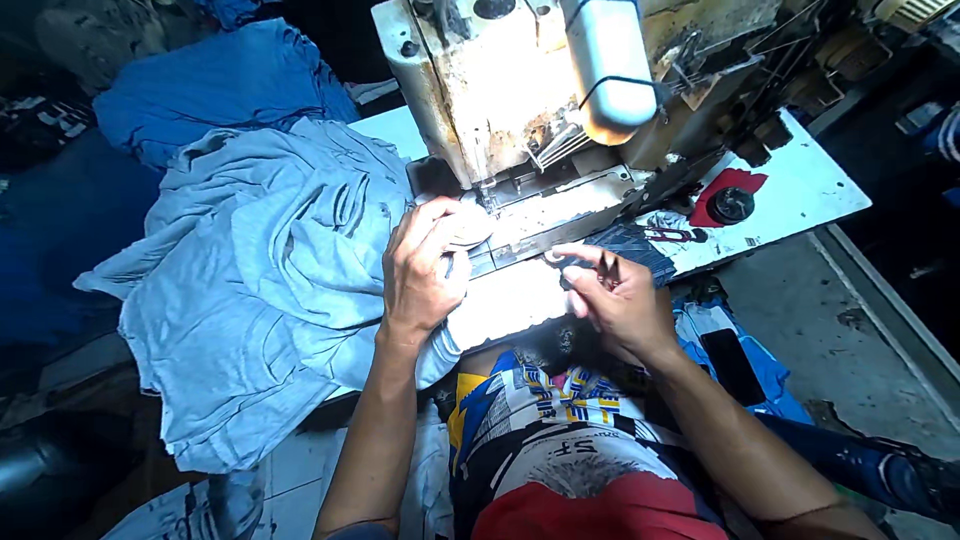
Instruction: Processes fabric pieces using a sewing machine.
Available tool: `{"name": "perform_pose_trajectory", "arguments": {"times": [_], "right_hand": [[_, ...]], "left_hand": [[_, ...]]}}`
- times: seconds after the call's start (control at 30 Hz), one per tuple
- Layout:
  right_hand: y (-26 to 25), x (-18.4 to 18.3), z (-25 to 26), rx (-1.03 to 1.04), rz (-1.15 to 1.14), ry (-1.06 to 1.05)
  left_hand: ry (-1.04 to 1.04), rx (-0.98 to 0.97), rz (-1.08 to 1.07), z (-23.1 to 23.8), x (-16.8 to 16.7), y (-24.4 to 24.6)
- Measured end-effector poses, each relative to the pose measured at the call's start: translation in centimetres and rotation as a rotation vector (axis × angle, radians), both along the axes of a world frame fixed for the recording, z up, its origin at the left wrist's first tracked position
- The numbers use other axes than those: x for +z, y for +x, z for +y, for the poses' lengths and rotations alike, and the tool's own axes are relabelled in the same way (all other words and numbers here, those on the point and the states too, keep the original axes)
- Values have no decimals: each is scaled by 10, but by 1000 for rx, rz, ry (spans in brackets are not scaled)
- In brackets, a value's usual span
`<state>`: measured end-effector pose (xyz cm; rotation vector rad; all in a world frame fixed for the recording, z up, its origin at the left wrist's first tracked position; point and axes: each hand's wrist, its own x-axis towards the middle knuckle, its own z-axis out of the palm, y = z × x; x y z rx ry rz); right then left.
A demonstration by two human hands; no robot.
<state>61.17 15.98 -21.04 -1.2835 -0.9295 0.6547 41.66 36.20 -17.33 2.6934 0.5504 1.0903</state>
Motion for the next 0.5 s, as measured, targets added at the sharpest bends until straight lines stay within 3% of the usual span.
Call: {"name": "perform_pose_trajectory", "arguments": {"times": [0.27, 0.43, 0.5], "right_hand": [[82, 36, -61, -269, -181, 32], [203, 71, -85, -539, -321, 246], [221, 95, -74, -699, -253, 185]], "left_hand": [[9, 53, -55, -6, -21, 3], [-39, 93, -143, -5, -26, 10], [-50, 96, -161, -6, -26, 12]]}}
